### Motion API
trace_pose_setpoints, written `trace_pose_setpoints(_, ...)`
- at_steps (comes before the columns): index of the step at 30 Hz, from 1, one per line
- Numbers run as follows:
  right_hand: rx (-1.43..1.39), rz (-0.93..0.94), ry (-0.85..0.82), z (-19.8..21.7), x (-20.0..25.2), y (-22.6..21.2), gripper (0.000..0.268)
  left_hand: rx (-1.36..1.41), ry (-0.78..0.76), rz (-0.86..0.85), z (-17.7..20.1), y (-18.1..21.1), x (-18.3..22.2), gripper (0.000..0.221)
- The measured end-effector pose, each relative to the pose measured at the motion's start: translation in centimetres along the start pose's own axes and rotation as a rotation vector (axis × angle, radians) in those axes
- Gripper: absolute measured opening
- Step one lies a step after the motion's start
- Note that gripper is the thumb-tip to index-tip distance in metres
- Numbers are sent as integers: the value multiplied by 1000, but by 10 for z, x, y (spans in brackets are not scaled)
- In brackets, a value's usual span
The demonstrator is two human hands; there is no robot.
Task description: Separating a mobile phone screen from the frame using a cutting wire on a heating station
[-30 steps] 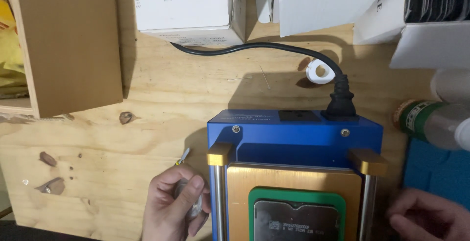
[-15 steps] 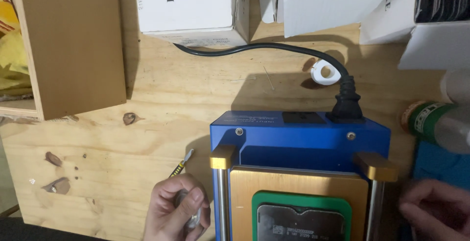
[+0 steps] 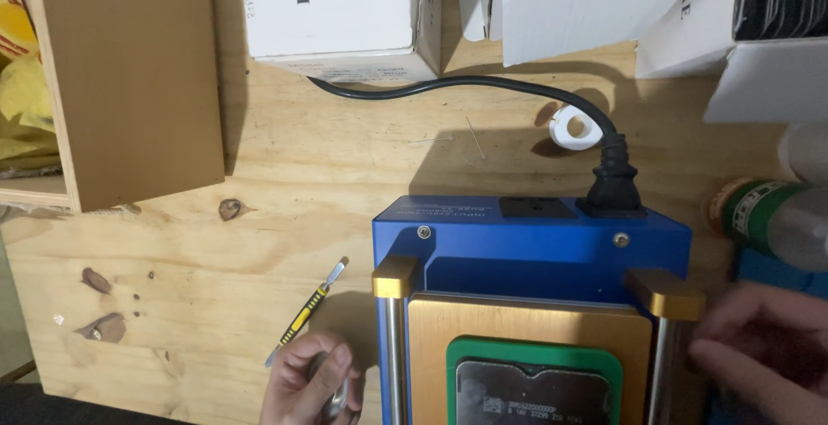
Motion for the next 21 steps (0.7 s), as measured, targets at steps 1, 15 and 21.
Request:
trace_pose_setpoints(1, 0, 0, 0, -2, 3, -9, 6, 0, 0, 0, 9, -5, 0, 29)
trace_pose_setpoints(15, -58, 149, -60, -4, 16, -63, 13, -87, -11, -11, 46, -39, 9, 32)
trace_pose_setpoints(21, -167, 264, -114, -1, 11, -96, 13, -17, 29, -36, 35, -48, 1, 32)
Point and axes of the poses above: each hand's wrist, its own x-axis away from the middle knuckle, its own z-axis out of the back of the hand, y = z × x, the point moved 3 cm from there along -x, towards the middle knuckle, and after that the axes turned 10 degrees about z, right-handed, at the moved point
